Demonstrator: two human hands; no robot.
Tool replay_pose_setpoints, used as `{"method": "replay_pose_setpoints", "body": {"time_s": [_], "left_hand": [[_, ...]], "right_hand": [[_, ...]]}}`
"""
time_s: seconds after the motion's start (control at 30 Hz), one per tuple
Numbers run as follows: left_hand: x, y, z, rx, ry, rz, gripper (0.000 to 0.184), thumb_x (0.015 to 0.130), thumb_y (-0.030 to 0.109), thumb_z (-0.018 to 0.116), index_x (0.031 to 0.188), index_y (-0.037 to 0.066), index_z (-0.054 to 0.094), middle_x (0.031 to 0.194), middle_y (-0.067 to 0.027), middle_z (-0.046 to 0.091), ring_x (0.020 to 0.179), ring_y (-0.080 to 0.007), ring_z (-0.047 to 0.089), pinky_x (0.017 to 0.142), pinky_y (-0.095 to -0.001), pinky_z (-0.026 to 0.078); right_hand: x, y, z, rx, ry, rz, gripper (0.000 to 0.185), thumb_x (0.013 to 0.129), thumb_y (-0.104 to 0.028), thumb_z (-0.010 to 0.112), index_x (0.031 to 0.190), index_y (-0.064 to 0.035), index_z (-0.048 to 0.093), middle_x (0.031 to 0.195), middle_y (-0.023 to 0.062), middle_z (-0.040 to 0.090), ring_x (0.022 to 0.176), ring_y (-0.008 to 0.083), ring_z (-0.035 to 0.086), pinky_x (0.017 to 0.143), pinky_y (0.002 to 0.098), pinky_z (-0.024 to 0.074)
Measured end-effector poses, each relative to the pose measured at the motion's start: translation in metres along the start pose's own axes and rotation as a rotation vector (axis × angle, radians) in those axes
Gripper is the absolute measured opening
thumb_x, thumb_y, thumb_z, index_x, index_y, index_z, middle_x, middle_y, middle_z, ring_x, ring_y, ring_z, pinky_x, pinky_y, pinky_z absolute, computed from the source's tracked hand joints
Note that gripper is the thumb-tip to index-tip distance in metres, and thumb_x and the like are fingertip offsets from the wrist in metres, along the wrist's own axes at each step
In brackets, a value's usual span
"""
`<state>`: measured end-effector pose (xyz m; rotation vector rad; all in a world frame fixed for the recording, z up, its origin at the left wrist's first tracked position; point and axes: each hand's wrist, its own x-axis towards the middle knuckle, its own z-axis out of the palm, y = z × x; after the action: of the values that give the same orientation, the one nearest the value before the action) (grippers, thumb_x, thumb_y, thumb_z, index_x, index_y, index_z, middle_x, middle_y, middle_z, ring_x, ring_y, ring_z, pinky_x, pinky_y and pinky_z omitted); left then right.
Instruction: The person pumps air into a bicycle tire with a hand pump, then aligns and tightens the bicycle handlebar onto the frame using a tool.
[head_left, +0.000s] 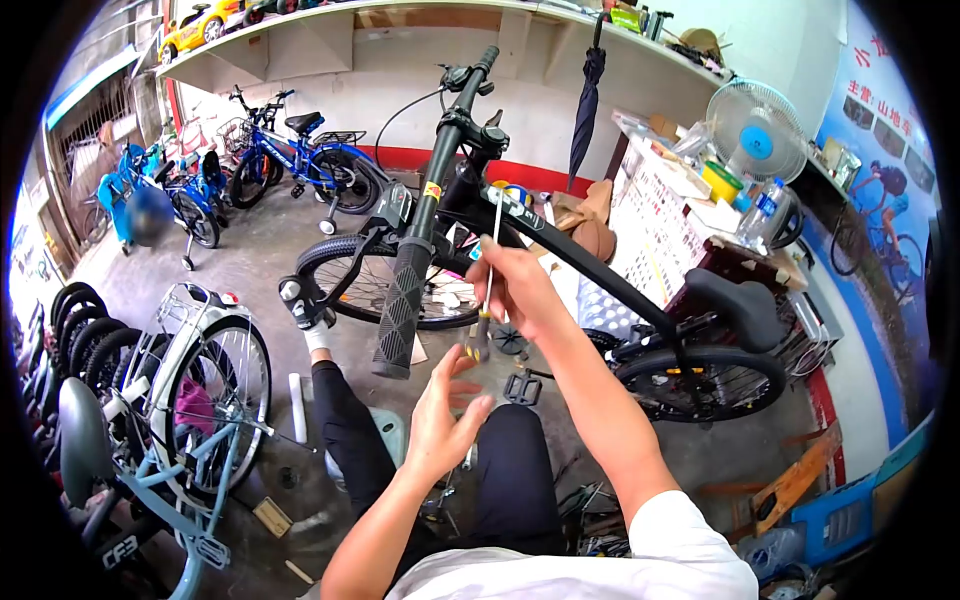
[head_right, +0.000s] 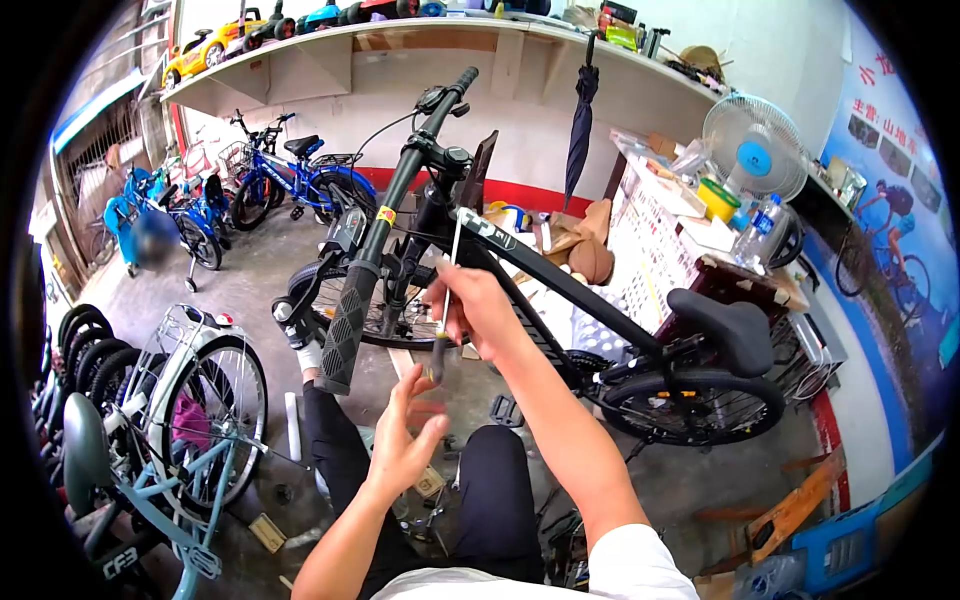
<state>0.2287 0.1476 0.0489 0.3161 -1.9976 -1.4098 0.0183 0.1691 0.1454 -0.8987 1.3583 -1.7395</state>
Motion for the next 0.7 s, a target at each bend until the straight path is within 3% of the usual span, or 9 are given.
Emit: {"method": "replay_pose_setpoints", "body": {"time_s": [0.1, 0.63, 0.7], "left_hand": [[0.021, 0.02, 0.008, -0.137, 0.025, 0.012, 0.069, 0.1, 0.011, 0.064, 0.158, 0.002, 0.028, 0.131, -0.018, 0.064, 0.102, -0.0207, 0.069, 0.089, -0.0347, 0.055], [0.032, 0.027, 0.018, -0.329, -0.006, 0.042, 0.066, 0.103, 0.015, 0.062, 0.158, 0.0, 0.027, 0.13, -0.0157, 0.063, 0.098, -0.0174, 0.069, 0.086, -0.033, 0.056], [0.032, 0.029, 0.019, -0.553, -0.052, -0.091, 0.056, 0.108, 0.027, 0.056, 0.153, -0.001, 0.037, 0.122, -0.0119, 0.066, 0.093, -0.0144, 0.068, 0.08, -0.0304, 0.054]], "right_hand": [[0.021, -0.018, 0.0, 0.004, 0.019, -0.012, 0.052, 0.105, -0.044, 0.057, 0.082, 0.0009, 0.068, 0.063, 0.0076, 0.063, 0.037, 0.0126, 0.049, 0.036, 0.0246, 0.0364], [0.054, -0.044, -0.015, 0.188, -0.01, 0.075, 0.045, 0.106, -0.042, 0.055, 0.082, -0.0065, 0.068, 0.06, 0.0014, 0.06, 0.037, 0.007, 0.042, 0.035, 0.0214, 0.0297], [0.055, -0.047, -0.017, 0.242, -0.046, 0.083, 0.044, 0.106, -0.042, 0.055, 0.083, -0.0065, 0.068, 0.06, 0.0013, 0.06, 0.038, 0.0065, 0.042, 0.035, 0.0211, 0.0299]]}}
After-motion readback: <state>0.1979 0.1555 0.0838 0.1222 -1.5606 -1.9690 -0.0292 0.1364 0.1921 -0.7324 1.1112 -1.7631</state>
